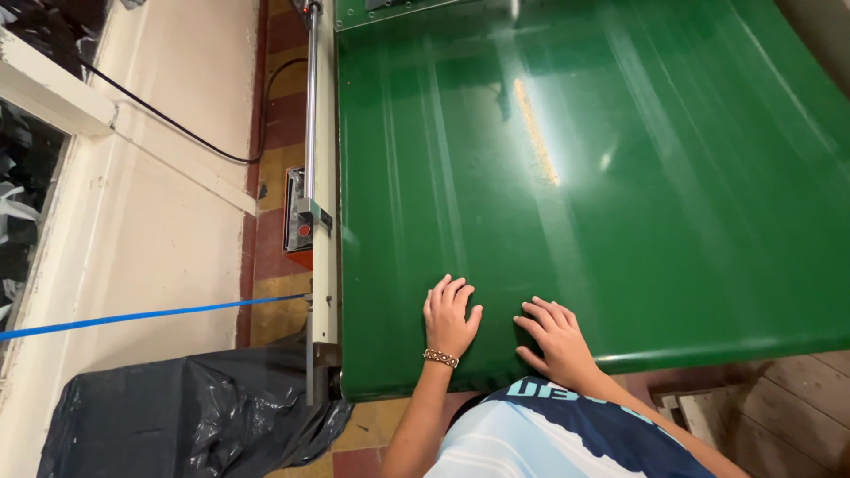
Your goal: Folding and stacking plastic bags on a conveyor belt in a factory setting.
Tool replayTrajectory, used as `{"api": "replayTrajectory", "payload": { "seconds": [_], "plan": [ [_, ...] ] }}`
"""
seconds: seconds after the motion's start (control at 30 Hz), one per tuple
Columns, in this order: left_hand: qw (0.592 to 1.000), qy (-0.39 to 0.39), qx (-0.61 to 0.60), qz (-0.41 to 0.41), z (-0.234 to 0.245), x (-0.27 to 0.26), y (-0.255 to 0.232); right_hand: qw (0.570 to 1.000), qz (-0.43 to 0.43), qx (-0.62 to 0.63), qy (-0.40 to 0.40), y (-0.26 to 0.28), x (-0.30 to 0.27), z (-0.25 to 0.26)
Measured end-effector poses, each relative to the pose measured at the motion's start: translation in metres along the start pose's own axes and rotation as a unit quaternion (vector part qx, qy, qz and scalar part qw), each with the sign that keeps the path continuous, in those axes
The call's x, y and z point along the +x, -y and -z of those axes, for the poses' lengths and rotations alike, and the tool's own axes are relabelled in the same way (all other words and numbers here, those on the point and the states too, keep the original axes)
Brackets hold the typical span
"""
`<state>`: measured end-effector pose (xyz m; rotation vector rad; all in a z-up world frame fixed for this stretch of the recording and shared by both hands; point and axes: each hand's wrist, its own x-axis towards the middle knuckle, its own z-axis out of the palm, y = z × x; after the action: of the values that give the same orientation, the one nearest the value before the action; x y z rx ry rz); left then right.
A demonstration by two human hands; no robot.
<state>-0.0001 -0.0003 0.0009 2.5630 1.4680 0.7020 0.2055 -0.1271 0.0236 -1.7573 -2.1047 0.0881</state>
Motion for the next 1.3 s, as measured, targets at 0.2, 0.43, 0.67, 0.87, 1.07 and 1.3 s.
{"api": "replayTrajectory", "payload": {
  "seconds": [0.2, 0.43, 0.67, 0.87, 1.07, 1.3],
  "plan": [
    [1.000, 0.007, 0.000, 0.002, 0.0001, 0.0002, 0.0002, 1.000, -0.001, -0.002, 0.000, 0.0005, 0.0001, 0.0007],
    [1.000, 0.009, -0.004, 0.002, -0.0001, -0.0002, 0.0013, 1.000, -0.004, 0.001, 0.000, 0.0010, 0.0001, 0.0010],
    [1.000, 0.011, -0.005, 0.006, -0.0009, 0.0000, 0.0008, 1.000, -0.002, -0.002, -0.004, 0.0008, 0.0002, 0.0011],
    [1.000, 0.013, -0.006, 0.008, 0.0009, -0.0001, 0.0002, 1.000, 0.001, 0.003, -0.012, 0.0006, 0.0005, 0.0006],
    [1.000, 0.008, -0.005, 0.007, 0.0002, -0.0002, 0.0010, 1.000, 0.001, 0.005, -0.016, 0.0005, 0.0008, 0.0002],
    [0.999, -0.007, -0.044, -0.001, 0.0057, -0.0035, -0.0020, 0.997, -0.006, 0.069, -0.012, -0.0082, 0.0010, 0.0058]
  ]
}}
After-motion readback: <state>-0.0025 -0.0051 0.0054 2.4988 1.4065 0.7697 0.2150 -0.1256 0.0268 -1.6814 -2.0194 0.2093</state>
